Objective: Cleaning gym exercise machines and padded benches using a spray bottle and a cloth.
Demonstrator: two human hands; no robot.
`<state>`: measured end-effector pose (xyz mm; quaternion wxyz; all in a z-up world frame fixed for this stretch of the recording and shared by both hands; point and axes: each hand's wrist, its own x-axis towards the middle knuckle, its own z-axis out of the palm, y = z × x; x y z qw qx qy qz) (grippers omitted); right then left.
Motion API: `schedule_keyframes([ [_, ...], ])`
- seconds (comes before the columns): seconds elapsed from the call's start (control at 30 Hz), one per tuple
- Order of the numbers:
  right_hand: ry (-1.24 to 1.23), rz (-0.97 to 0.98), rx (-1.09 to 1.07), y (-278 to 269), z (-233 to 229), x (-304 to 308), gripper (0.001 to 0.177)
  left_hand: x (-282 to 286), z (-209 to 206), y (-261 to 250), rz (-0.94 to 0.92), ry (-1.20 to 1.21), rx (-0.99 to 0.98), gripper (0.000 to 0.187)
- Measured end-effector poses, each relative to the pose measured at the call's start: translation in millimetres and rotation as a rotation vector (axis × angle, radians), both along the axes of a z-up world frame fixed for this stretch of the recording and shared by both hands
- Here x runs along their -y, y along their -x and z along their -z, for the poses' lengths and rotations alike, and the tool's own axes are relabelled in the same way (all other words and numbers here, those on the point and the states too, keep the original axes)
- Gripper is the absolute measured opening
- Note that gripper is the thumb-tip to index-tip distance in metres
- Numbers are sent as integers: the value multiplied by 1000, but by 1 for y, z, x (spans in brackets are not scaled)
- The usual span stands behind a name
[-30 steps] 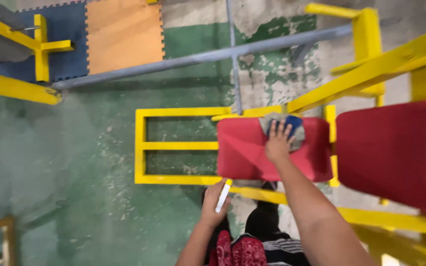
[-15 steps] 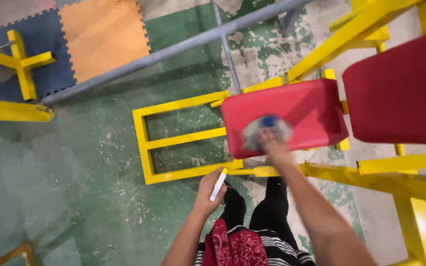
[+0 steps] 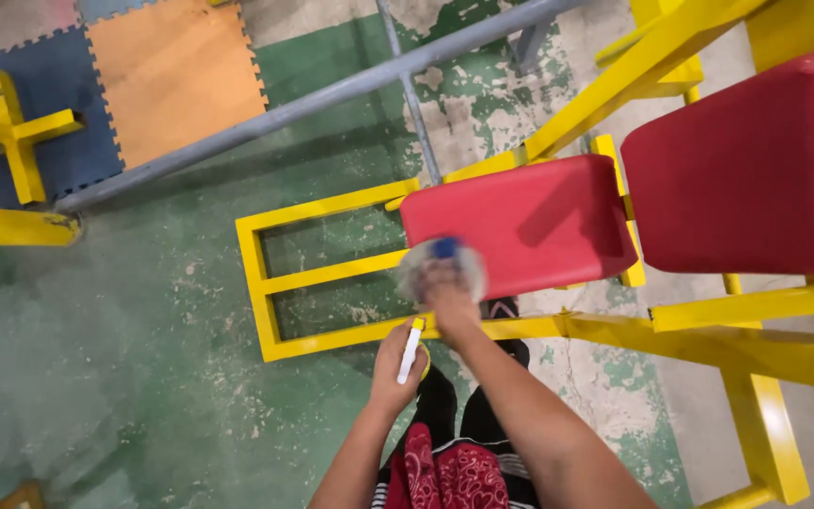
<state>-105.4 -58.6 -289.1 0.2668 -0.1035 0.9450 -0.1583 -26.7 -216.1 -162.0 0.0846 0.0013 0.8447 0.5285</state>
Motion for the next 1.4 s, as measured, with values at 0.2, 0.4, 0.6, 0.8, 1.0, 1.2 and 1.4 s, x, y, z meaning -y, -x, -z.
schedule_keyframes([
  [0.2, 41, -446, -238, 51, -35, -46, 79, -24, -25, 28, -15, 0, -84, 48],
  [0.4, 48, 42, -459, 131, 61, -218, 69, -57, -30, 58, -77, 20, 124, 52],
  [0.6, -349, 351, -186, 192, 27, -249, 80, -93, -30, 80, -110, -6, 5, 45],
  [0.8, -105, 84, -321, 183, 76, -139, 69, -111, -14, 80, -162, 13, -41, 47],
  [1.0, 254, -110, -259, 130, -10, -92, 76, -108, -5, 71, -155, 32, -80, 54],
  [1.2, 852, 765, 567, 86, -41, -142, 65, -98, 14, 56, -14, 74, -51, 64],
  [1.4, 1403, 1183, 734, 15, -104, -138, 47, -95, -18, 59, 181, 88, -98, 61],
])
